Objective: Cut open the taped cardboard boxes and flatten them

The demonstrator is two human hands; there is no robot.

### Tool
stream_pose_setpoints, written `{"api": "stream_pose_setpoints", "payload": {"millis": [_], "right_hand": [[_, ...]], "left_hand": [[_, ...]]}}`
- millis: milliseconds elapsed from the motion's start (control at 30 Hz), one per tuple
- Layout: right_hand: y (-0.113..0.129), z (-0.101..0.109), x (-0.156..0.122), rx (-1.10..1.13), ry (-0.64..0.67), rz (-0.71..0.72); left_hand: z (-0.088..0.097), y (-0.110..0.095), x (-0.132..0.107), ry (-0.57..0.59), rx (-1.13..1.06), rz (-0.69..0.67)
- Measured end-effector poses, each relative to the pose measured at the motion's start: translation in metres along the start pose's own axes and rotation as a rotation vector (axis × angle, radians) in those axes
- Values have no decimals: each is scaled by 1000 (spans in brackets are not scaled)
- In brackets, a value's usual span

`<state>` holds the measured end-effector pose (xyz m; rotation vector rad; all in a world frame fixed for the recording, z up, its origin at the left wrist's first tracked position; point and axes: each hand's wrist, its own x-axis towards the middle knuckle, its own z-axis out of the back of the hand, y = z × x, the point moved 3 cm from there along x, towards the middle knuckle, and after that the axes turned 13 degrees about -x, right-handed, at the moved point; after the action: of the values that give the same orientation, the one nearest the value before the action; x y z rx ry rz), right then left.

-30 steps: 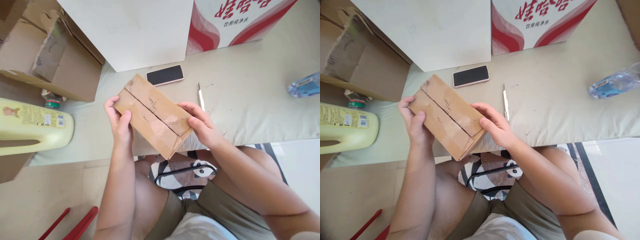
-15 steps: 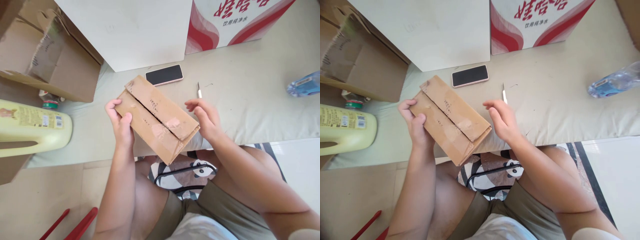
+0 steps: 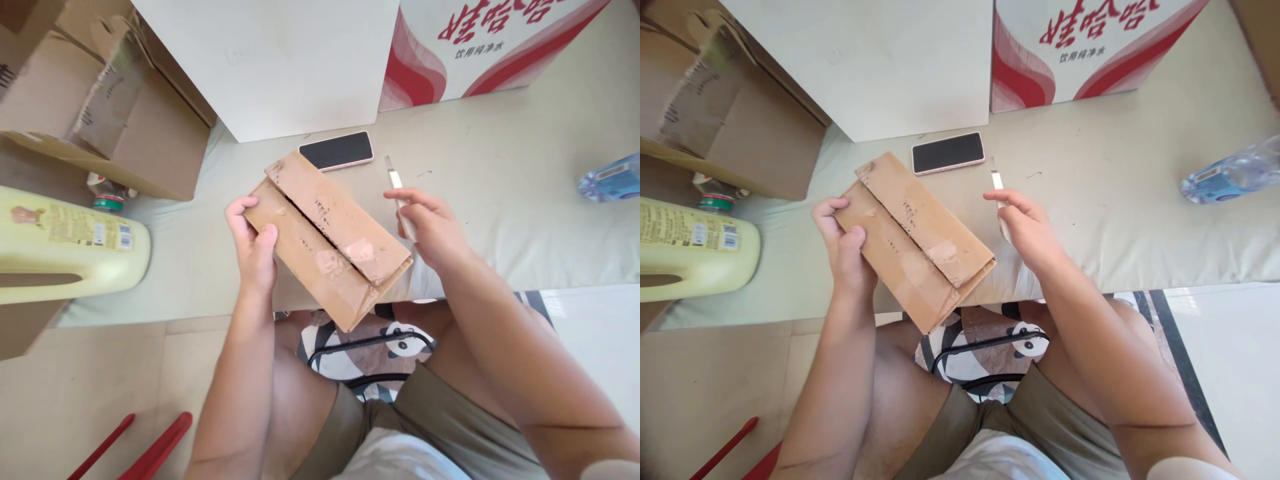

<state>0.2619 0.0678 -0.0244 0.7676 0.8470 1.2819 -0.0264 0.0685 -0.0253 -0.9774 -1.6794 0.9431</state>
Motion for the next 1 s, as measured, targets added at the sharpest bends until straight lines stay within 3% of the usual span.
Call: {"api": "stream_pose_setpoints", "payload": {"millis": [100, 167, 300, 500, 600, 767, 1000], "right_hand": [[22, 2, -8, 528, 67, 230], [37, 7, -18, 606, 54, 328], [60, 14, -43, 442, -68, 437], [79, 23, -76, 338, -63, 683], [82, 27, -81, 204, -62, 699], [89, 25, -85, 13, -132, 868], [90, 18, -84, -200, -69, 922]], "left_hand": [[0, 1, -1, 4, 16, -3], [-1, 1, -1, -1, 22, -6], [-4, 0, -1, -7, 17, -3], [-3, 2, -1, -7, 22, 5], [-3, 3, -1, -9, 26, 1], [-5, 2, -1, -25, 37, -5], [-5, 1, -1, -17, 33, -14]]}}
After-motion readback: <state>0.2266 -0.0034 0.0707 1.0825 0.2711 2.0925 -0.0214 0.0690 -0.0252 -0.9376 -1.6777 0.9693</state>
